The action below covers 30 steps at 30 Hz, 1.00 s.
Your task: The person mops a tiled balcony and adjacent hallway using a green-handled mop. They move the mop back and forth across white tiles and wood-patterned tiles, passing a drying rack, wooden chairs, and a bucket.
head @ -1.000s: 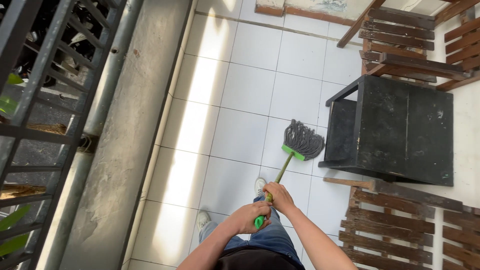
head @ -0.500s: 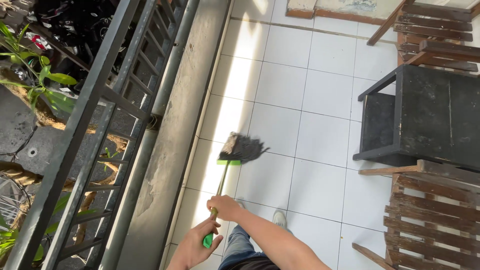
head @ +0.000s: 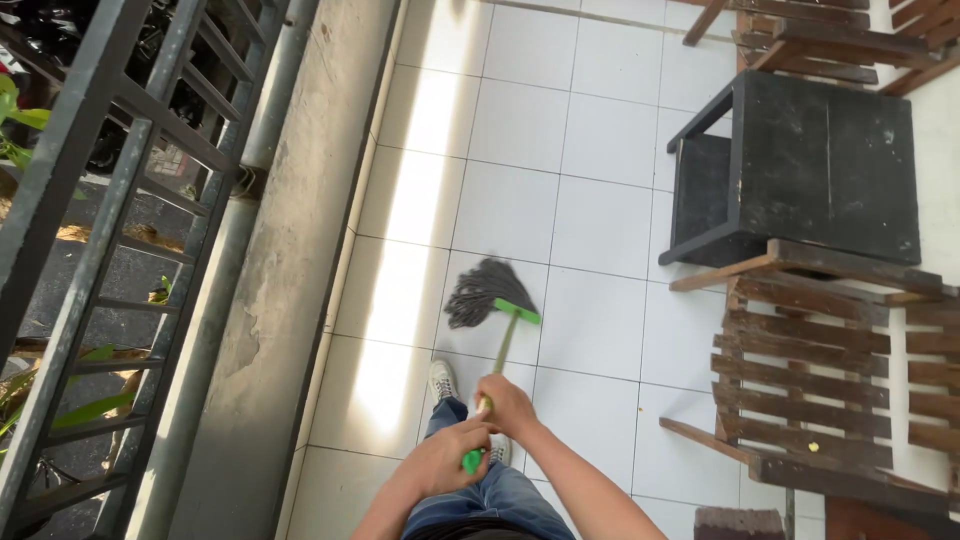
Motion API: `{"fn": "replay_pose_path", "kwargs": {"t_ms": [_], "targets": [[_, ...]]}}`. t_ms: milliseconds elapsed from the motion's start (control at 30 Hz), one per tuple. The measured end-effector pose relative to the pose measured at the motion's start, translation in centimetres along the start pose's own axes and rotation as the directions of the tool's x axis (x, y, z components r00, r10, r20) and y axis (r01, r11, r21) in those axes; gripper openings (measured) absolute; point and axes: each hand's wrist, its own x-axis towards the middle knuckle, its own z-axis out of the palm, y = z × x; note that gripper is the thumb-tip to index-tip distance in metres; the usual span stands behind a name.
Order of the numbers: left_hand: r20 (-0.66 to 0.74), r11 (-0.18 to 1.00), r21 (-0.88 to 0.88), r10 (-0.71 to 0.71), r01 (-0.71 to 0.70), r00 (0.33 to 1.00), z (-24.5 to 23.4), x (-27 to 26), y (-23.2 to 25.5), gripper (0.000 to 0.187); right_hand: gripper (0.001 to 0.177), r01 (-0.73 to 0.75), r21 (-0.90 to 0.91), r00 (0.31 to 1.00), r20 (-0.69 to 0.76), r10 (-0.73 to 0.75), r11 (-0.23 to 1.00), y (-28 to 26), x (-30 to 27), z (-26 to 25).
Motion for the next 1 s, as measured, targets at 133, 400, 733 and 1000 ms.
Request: {"fn": "replay_pose_path", "kwargs": {"t_ms": [133,400,733,1000], "targets": [[0.147,0.989,-0.053,0.141,-0.134,0.979,7.6,3.7,0.5,0.013,0.017,-0.180,0.073,0.973,-0.131,0.188,0.981,4.7,-8.2,-2.8],[0.113,0.970,-0.211,0.145,-0.118,0.983,10.2,-0.5,-0.7,0.014,0.009,-0.142,-0.274,0.987,-0.111,0.115,0.951,6.3,-12.4,0.2],[-0.059,0.984,-0.083,-0.160,0.155,0.985,-4.0,-25.4,-2.6,0.039,0.007,0.158,-0.085,0.987,-0.026,-0.161,0.984,-13.5,-2.8,20.4],[-0.262,0.940,-0.035,-0.338,0.341,0.904,-3.4,-37.3,-1.3,0.027,0.020,0.389,0.046,0.845,0.381,-0.377,0.920,-24.8,-5.2,28.6]]}}
